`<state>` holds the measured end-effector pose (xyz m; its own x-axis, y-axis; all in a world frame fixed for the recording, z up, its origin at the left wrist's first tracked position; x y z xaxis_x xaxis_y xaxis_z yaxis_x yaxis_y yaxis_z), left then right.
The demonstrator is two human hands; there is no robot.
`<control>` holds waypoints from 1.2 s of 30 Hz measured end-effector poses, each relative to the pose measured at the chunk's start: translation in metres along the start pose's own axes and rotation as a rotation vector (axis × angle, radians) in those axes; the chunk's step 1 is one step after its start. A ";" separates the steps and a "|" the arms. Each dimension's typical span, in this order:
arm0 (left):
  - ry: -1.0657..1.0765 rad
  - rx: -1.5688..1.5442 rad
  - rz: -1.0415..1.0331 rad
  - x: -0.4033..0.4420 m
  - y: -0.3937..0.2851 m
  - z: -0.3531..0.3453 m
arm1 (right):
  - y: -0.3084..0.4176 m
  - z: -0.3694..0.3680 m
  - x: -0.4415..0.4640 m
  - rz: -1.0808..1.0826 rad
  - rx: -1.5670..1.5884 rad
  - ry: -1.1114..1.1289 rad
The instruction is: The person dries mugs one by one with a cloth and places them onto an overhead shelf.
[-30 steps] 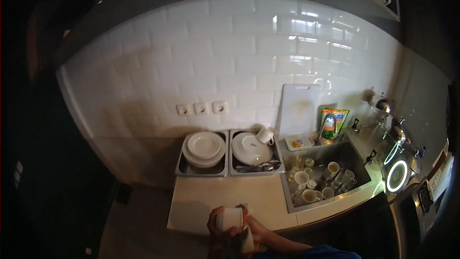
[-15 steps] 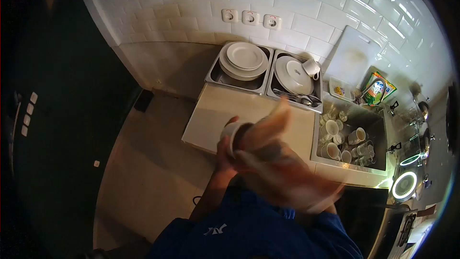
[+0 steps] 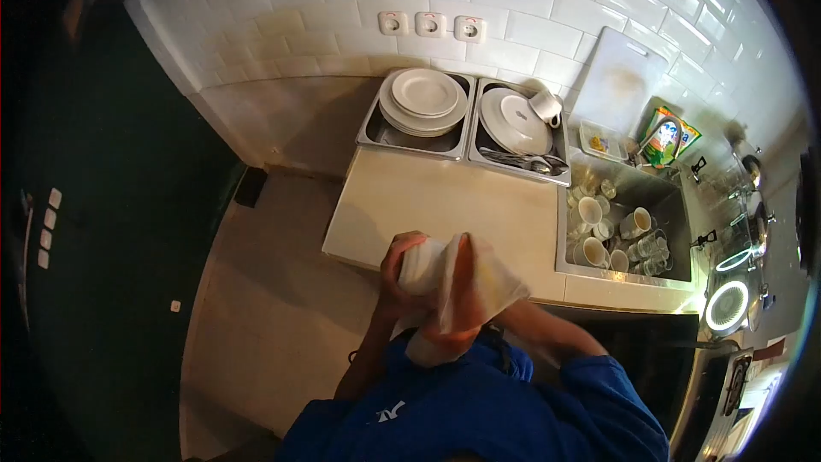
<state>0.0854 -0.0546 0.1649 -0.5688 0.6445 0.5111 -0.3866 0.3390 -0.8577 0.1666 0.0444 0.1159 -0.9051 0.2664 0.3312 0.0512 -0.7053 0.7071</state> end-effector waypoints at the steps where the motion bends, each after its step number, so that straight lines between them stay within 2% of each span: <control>1: 0.041 -0.123 0.043 0.002 0.005 -0.001 | 0.020 0.011 -0.001 0.001 -0.055 -0.105; 3: 0.036 -0.106 0.093 0.002 0.002 0.001 | 0.028 0.005 -0.005 0.091 0.262 -0.306; 4: 0.050 -0.100 0.117 0.004 0.002 0.002 | 0.018 -0.013 -0.004 0.138 0.791 -0.318; 5: 0.016 -0.044 0.046 -0.001 0.007 0.009 | 0.003 -0.020 -0.010 0.144 1.073 -0.323; 6: -0.072 -0.117 0.078 -0.006 0.015 0.018 | -0.012 -0.028 -0.015 0.141 1.353 -0.329; 8: -0.214 -0.326 0.206 -0.014 0.026 0.028 | -0.050 -0.034 -0.033 0.043 1.455 -0.317; 10: -0.309 -0.528 0.286 -0.015 0.024 0.028 | -0.066 -0.036 -0.037 -0.192 1.493 -0.313; 12: -0.270 -0.493 0.244 -0.012 0.018 0.018 | -0.047 -0.033 -0.038 -0.575 1.467 -0.321; 13: -0.222 -0.461 0.252 -0.008 0.017 0.011 | -0.022 -0.023 -0.027 -0.423 1.322 -0.247; 16: -0.102 -0.415 0.293 -0.004 0.018 -0.007 | -0.024 -0.008 -0.035 -0.466 0.707 -0.068; 19: 0.020 -0.414 0.330 -0.005 0.024 -0.029 | -0.023 -0.019 -0.039 -0.495 0.605 0.133; 22: 0.145 -0.269 0.314 0.001 0.009 -0.049 | -0.040 -0.030 -0.040 -0.414 0.919 -0.095; 23: 0.145 -0.269 0.368 -0.001 0.016 -0.050 | -0.030 -0.020 -0.037 -0.454 0.931 -0.055; 26: 0.179 -0.058 0.373 0.001 0.011 -0.055 | -0.058 -0.031 -0.041 -0.456 1.000 -0.244; 27: 0.210 -0.030 0.398 0.001 0.010 -0.056 | -0.060 -0.029 -0.037 -0.352 1.111 -0.344; 30: 0.051 0.069 0.280 0.008 -0.001 -0.035 | -0.061 -0.003 -0.030 -0.291 0.565 -0.345; 31: 0.052 -0.120 0.327 0.007 -0.009 -0.038 | -0.044 0.018 -0.027 -0.291 0.253 -0.272; 35: 0.039 0.211 0.322 0.006 -0.012 -0.045 | 0.001 0.025 -0.007 -0.025 0.068 -0.058; 36: 0.052 0.145 0.337 0.009 -0.007 -0.043 | 0.006 0.022 -0.008 0.059 -0.043 -0.036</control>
<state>0.1142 -0.0221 0.1731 -0.6456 0.7386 0.1941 -0.2844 0.0033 -0.9587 0.1834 0.0523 0.1317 -0.8852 0.2463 0.3945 0.0854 -0.7477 0.6585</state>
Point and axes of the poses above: each hand's wrist, its own x-axis towards the middle knuckle, its own z-axis out of the back of the hand, y = z × x, the point moved 10 cm from there along x, towards the middle knuckle, and after that the axes turned 9 degrees about z, right-handed, at the moved point
